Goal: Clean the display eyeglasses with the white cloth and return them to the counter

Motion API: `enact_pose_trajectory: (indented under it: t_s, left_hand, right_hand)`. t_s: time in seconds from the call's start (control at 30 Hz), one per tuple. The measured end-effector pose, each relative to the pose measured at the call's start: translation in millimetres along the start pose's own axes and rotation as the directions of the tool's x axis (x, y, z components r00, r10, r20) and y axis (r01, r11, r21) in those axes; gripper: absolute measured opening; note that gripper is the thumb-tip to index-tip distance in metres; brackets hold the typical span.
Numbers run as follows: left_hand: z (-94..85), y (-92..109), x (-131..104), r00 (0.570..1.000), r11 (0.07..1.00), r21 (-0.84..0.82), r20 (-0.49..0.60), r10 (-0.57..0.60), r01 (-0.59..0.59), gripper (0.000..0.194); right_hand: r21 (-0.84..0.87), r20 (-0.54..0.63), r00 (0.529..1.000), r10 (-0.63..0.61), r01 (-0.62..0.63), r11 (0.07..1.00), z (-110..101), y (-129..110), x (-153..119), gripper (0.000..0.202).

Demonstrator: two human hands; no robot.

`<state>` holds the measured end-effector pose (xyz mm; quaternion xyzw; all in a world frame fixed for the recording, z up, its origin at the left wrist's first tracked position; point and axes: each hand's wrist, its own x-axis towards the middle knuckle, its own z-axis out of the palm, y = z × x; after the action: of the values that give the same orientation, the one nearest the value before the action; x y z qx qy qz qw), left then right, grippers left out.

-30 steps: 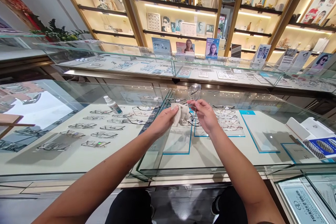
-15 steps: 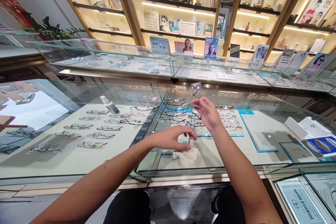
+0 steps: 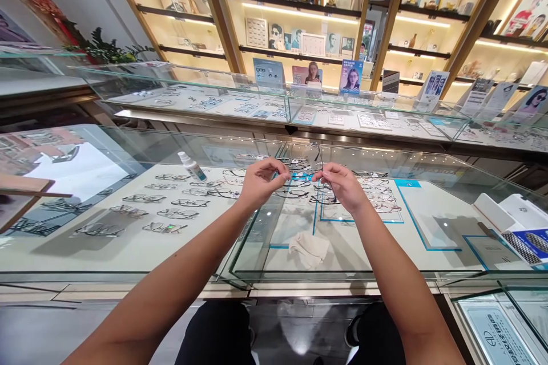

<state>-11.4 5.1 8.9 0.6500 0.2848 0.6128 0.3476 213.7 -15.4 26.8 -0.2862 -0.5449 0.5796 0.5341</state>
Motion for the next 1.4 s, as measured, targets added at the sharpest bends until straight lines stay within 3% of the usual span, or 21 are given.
enact_pose_trajectory:
  t_s: [0.37, 0.6, 0.7, 0.83, 0.9, 1.07, 1.23, 1.4]
  left_hand:
    - [-1.6, 7, 0, 1.0, 0.998, -0.054, -0.022, -0.023, 0.021, 0.036]
    - [4.5, 14, -8, 0.972, 0.966, 0.153, -0.082, 0.221, -0.207, 0.031]
    - [3.1, 13, -10, 0.931, 0.898, 0.266, -0.005, 0.364, -0.349, 0.031]
    - [0.9, 8, -9, 0.898, 0.821, 0.365, 0.136, 0.419, -0.439, 0.074]
    - [0.6, 5, -8, 0.893, 0.801, 0.396, 0.173, 0.415, -0.449, 0.081]
    - [-0.2, 2, -8, 0.89, 0.766, 0.454, 0.2, 0.411, -0.455, 0.08]
    - [-1.5, 2, -8, 0.91, 0.789, 0.452, 0.191, 0.369, -0.415, 0.071]
    - [-2.3, 3, -8, 0.88, 0.764, 0.437, 0.246, 0.406, -0.474, 0.064]
  right_hand:
    - [-0.076, 0.184, 0.978, 0.096, -0.084, 0.994, -3, -3, -2, 0.04]
    - [-0.107, 0.294, 0.949, 0.112, -0.084, 0.991, -8, -10, -4, 0.038]
    - [-0.122, 0.329, 0.939, 0.105, -0.068, 0.99, -11, -15, -6, 0.038]
    - [-0.149, 0.385, 0.917, 0.101, -0.046, 0.988, -13, -18, -7, 0.036]
    - [-0.158, 0.417, 0.903, 0.103, -0.039, 0.987, -14, -18, -7, 0.034]
    - [-0.193, 0.482, 0.868, 0.118, -0.026, 0.981, -15, -18, -6, 0.032]
    - [-0.247, 0.501, 0.854, 0.137, -0.01, 0.969, -14, -21, -8, 0.033]
    - [-0.274, 0.522, 0.839, 0.153, -0.005, 0.962, -15, -23, -9, 0.032]
